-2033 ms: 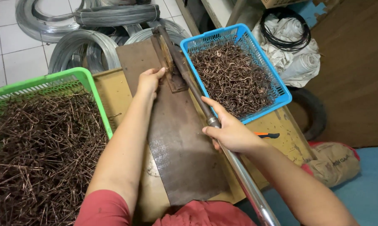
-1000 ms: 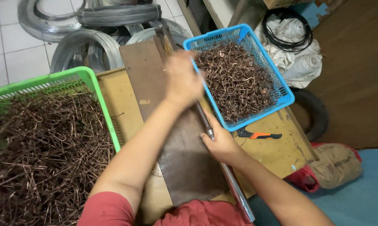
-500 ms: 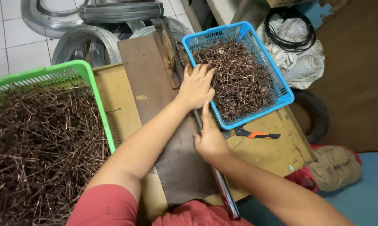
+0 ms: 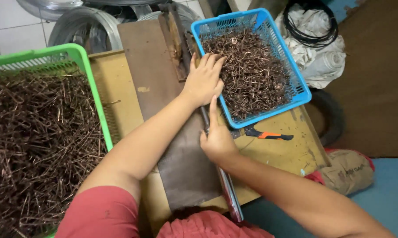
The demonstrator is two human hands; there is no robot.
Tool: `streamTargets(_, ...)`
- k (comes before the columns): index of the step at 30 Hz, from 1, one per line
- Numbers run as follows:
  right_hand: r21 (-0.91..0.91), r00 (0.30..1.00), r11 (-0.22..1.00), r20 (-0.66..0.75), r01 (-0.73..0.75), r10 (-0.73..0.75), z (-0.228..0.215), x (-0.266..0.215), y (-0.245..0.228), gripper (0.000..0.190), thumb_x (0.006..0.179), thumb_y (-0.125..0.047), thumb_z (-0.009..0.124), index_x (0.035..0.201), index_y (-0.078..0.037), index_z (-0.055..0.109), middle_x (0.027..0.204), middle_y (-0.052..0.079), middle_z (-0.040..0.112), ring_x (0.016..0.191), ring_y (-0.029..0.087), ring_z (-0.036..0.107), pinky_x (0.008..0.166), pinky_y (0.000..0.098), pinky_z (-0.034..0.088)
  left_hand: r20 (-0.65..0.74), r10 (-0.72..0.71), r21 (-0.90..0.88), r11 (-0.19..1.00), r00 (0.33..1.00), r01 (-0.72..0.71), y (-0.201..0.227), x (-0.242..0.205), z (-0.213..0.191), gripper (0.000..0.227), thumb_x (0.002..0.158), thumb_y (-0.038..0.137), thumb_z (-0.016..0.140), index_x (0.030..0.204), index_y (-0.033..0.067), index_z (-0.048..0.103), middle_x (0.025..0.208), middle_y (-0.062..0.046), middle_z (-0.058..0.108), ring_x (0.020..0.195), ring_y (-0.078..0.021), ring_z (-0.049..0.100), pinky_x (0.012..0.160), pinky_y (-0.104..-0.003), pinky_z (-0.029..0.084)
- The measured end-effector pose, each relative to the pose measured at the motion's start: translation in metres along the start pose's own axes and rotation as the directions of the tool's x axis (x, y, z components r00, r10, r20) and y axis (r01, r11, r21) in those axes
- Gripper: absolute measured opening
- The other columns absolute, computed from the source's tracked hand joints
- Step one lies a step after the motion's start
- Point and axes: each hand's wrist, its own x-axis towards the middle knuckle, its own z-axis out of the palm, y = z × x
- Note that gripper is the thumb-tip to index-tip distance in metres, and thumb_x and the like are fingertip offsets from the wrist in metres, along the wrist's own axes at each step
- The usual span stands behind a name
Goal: Bending small metal wire pieces using a manual bending tool and sorting them into baskets.
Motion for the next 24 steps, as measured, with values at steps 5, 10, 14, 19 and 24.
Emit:
streamTargets(5, -0.031, 1.000, 0.999, 0.001, -0.014, 0.014, 0.006, 0.002, 0.004, 0.106, 0.097, -0.008, 0.060, 0.174, -0.017, -0.014, 0.174, 0.030, 0.024, 0.137, 0.055, 0.057, 0.111, 0.0608, 0.055, 0.045, -0.034, 0.027, 0.999, 0.998, 0.032, 0.006, 0.000, -0.007, 0.074, 0.088, 0.026, 0.048, 0.160, 0.0101, 0.049, 0.150, -0.014, 0.053, 0.153, -0.0334, 0.039, 0.125, -0.075, 0.018)
streamTargets(10, -0.062, 0.990, 0.988, 0.008, -0.139, 0.140, 0.011, 0.007, 0.010, 0.109, 0.097, -0.010, 0.061, 0.175, -0.023, -0.014, 0.168, 0.026, 0.038, 0.124, 0.052, 0.067, 0.104, 0.0609, 0.058, -0.047, -0.025, -0.016, 1.000, 0.999, 0.025, 0.001, 0.002, 0.015, 0.074, 0.087, 0.029, 0.056, 0.159, 0.0112, 0.049, 0.148, -0.012, 0.052, 0.151, -0.0324, 0.040, 0.125, -0.076, 0.018)
streamTargets(14, -0.111, 0.985, 0.979, -0.019, -0.170, 0.169, 0.015, 0.008, 0.015, 0.105, 0.098, -0.016, 0.060, 0.175, -0.026, -0.011, 0.168, 0.020, 0.045, 0.114, 0.051, 0.072, 0.098, 0.0600, 0.060, -0.110, -0.032, -0.015, 0.999, 0.993, 0.030, -0.001, 0.001, 0.025, 0.074, 0.086, 0.027, 0.059, 0.157, 0.0118, 0.051, 0.146, -0.011, 0.054, 0.150, -0.0312, 0.043, 0.126, -0.073, 0.022)
streamTargets(19, -0.147, 0.991, 0.982, -0.078, -0.121, 0.111, 0.017, 0.008, 0.019, 0.103, 0.098, -0.014, 0.061, 0.175, -0.021, -0.006, 0.153, 0.026, 0.058, 0.109, 0.053, 0.073, 0.094, 0.0644, 0.060, -0.167, 0.016, -0.018, 1.000, 0.986, -0.019, -0.007, 0.004, 0.034, 0.070, 0.087, 0.027, 0.061, 0.155, 0.0124, 0.054, 0.146, -0.013, 0.055, 0.149, -0.0337, 0.043, 0.125, -0.072, 0.025)
streamTargets(24, -0.060, 0.989, 0.987, 0.016, -0.147, 0.148, 0.007, 0.007, 0.013, 0.104, 0.098, -0.016, 0.057, 0.175, -0.022, -0.013, 0.163, 0.027, 0.045, 0.114, 0.055, 0.070, 0.098, 0.0614, 0.060, -0.386, -0.106, -0.121, 0.991, 0.916, 0.063, -0.019, -0.010, 0.050, 0.051, 0.096, 0.038, 0.064, 0.145, 0.0258, 0.058, 0.139, -0.003, 0.053, 0.136, -0.0274, 0.049, 0.112, -0.052, 0.038)
